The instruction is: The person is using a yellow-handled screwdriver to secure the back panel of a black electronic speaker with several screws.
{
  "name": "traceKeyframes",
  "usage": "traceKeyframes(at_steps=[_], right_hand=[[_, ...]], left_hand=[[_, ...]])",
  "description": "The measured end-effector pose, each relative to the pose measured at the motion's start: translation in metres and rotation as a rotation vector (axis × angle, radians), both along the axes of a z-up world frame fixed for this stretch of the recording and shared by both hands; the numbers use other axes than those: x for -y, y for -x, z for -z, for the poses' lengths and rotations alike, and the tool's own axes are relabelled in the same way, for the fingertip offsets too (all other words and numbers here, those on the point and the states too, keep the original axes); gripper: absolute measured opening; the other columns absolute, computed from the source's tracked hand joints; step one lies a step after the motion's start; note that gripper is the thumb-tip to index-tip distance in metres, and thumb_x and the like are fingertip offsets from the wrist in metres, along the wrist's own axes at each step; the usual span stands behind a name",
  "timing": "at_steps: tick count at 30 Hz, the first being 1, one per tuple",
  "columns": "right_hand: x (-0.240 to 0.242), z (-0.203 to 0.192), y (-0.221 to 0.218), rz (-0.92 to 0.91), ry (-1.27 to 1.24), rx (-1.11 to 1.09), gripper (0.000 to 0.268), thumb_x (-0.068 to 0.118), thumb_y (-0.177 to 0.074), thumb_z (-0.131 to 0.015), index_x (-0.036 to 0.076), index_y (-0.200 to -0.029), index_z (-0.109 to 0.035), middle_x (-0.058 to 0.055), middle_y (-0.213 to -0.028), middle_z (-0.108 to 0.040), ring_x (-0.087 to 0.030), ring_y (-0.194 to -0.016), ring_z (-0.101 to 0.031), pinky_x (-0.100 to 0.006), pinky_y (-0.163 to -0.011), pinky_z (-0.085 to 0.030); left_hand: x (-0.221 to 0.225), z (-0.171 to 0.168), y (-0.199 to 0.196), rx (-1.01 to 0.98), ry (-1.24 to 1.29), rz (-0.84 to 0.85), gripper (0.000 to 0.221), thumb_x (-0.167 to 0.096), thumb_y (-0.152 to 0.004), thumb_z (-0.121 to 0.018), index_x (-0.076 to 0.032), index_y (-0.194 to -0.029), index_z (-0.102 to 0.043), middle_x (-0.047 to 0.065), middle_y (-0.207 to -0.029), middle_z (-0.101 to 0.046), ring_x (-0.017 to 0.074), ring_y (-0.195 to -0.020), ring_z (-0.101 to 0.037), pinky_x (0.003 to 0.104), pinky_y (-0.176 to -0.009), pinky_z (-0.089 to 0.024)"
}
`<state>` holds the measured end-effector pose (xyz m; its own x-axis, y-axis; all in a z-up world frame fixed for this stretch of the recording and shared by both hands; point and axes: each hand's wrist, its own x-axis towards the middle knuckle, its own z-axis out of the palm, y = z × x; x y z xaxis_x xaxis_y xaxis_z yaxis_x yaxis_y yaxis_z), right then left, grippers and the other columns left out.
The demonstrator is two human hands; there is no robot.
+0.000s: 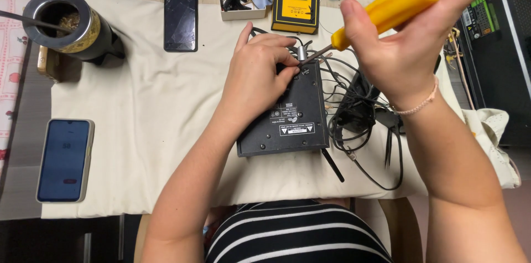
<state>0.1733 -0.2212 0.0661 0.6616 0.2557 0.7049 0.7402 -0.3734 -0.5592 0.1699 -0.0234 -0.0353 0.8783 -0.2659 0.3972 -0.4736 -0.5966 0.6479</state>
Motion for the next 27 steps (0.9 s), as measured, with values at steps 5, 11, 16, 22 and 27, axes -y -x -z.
traceKeyframes(at_steps=[5, 11, 16, 22, 27], right_hand=[[-0.003, -0.003, -0.006, -0.062, 0.106, 0.045, 0.044, -0.007, -0.112, -0.081, -0.002, -0.132, -0.042, -0.023, -0.109, -0.07, -0.029, -0.089, -0.066, -0.038, -0.081, -0.056], [-0.002, -0.055, 0.019, -0.313, 0.29, -0.315, 0.04, -0.006, -0.107, -0.045, -0.008, -0.143, -0.027, -0.033, -0.13, -0.06, -0.039, -0.127, -0.065, -0.043, -0.102, -0.061], [0.008, -0.052, 0.014, -0.005, 0.51, -0.151, 0.037, 0.01, -0.108, -0.092, -0.008, -0.125, -0.064, -0.016, -0.105, -0.075, -0.016, -0.073, -0.066, -0.027, -0.062, -0.05], [0.006, -0.031, -0.003, 0.061, 0.383, -0.082, 0.032, -0.002, -0.118, -0.09, -0.014, -0.112, -0.062, -0.023, -0.102, -0.073, -0.027, -0.079, -0.078, -0.028, -0.061, -0.061], [0.01, -0.014, -0.012, 0.226, 0.43, 0.05, 0.042, 0.017, -0.12, -0.1, -0.002, -0.101, -0.068, -0.01, -0.09, -0.07, -0.019, -0.072, -0.063, -0.033, -0.065, -0.047]], left_hand=[[-0.004, -0.004, 0.001, -0.025, 0.115, 0.047, 0.034, -0.002, -0.08, -0.066, -0.015, -0.109, -0.079, 0.006, -0.122, -0.076, 0.0225, -0.12, -0.066, 0.061, -0.12, -0.022], [-0.007, -0.011, 0.002, -0.094, 0.222, 0.029, 0.058, 0.008, -0.071, -0.043, -0.01, -0.114, -0.078, 0.01, -0.118, -0.077, 0.0252, -0.115, -0.07, 0.06, -0.122, -0.023], [-0.008, -0.017, 0.006, -0.151, 0.168, 0.046, 0.072, 0.003, -0.074, -0.041, -0.015, -0.142, -0.056, 0.011, -0.126, -0.076, 0.023, -0.12, -0.069, 0.053, -0.125, -0.021], [-0.009, -0.026, 0.009, -0.122, 0.196, 0.134, 0.063, -0.003, -0.078, -0.046, -0.019, -0.137, -0.063, 0.001, -0.138, -0.07, 0.0192, -0.126, -0.066, 0.056, -0.126, -0.017], [0.002, -0.013, -0.002, 0.05, 0.147, 0.089, 0.02, -0.03, -0.092, -0.076, -0.02, -0.11, -0.077, -0.005, -0.105, -0.08, 0.0166, -0.097, -0.075, 0.054, -0.122, -0.025]])
